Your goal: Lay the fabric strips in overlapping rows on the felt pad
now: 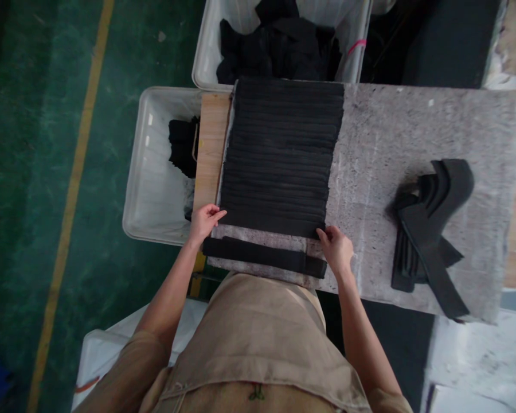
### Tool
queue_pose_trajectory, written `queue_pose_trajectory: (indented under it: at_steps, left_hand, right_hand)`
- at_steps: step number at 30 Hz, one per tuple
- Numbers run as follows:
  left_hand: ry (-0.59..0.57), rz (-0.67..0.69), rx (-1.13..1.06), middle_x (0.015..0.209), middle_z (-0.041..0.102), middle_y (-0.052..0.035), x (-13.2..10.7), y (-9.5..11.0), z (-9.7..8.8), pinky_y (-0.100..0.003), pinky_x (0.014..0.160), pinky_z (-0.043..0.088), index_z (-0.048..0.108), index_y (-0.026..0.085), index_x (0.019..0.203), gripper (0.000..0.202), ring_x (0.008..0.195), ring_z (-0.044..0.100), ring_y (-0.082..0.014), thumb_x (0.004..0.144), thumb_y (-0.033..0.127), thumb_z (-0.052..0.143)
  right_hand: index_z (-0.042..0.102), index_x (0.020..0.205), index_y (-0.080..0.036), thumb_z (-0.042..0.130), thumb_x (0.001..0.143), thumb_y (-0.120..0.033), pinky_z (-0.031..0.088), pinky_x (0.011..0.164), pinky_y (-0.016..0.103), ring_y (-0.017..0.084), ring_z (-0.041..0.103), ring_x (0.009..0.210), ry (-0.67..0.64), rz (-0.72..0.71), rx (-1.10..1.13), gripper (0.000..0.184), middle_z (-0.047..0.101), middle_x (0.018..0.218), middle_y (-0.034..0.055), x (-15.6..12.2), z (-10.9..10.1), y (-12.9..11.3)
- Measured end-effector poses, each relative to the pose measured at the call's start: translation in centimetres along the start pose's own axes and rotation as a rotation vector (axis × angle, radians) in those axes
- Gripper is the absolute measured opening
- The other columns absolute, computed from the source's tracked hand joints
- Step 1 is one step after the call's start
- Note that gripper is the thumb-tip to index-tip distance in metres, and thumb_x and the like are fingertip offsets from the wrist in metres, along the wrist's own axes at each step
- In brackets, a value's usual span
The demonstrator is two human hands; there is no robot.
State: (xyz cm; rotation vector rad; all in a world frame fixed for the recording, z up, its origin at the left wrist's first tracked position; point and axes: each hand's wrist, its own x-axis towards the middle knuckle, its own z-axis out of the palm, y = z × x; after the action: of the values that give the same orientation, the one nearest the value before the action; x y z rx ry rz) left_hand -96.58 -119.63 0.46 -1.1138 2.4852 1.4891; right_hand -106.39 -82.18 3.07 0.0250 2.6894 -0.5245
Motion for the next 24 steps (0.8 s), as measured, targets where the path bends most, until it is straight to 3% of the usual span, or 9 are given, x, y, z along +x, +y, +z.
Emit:
queue_pose_trajectory:
  at_steps: [12, 17, 24]
  left_hand:
    - [0.053, 0.008, -0.026, 0.053, 0.051, 0.005, 0.3, -0.8, 0.3, -0.021, 0.042, 0.03, 0.059, 0.019, 0.069, 0.03, 0.041, 0.04, -0.0074, 0.064, 0.044, 0.075]
    - [0.06, 0.008, -0.019, 0.055, 0.053, 0.0044, 0.5, -1.1, 0.4, -0.021, 0.044, 0.032, 0.059, 0.018, 0.069, 0.029, 0.044, 0.042, -0.0079, 0.063, 0.043, 0.075]
    - [0.071, -0.022, -0.101, 0.054, 0.051, 0.006, 0.2, -0.4, 0.4, -0.02, 0.043, 0.031, 0.057, 0.019, 0.074, 0.031, 0.042, 0.042, -0.0069, 0.064, 0.042, 0.075]
  right_hand:
    - [0.063, 0.081, -0.02, 0.053, 0.086, -0.047, 0.026, 0.054, 0.026, 0.016, 0.051, 0.059, -0.014, 0.026, 0.011, 0.029, 0.063, 0.068, 0.0031, 0.3, 0.0, 0.0]
    - [0.062, 0.08, -0.019, 0.047, 0.089, -0.051, 0.027, 0.055, 0.027, 0.016, 0.052, 0.058, 0.007, -0.005, 0.003, 0.036, 0.063, 0.068, 0.0038, 0.3, 0.2, 0.1]
    - [0.055, 0.106, -0.018, 0.051, 0.091, -0.049, 0.024, 0.054, 0.027, 0.019, 0.054, 0.058, 0.103, 0.022, -0.052, 0.035, 0.063, 0.067, 0.0015, -0.4, 0.1, -0.3]
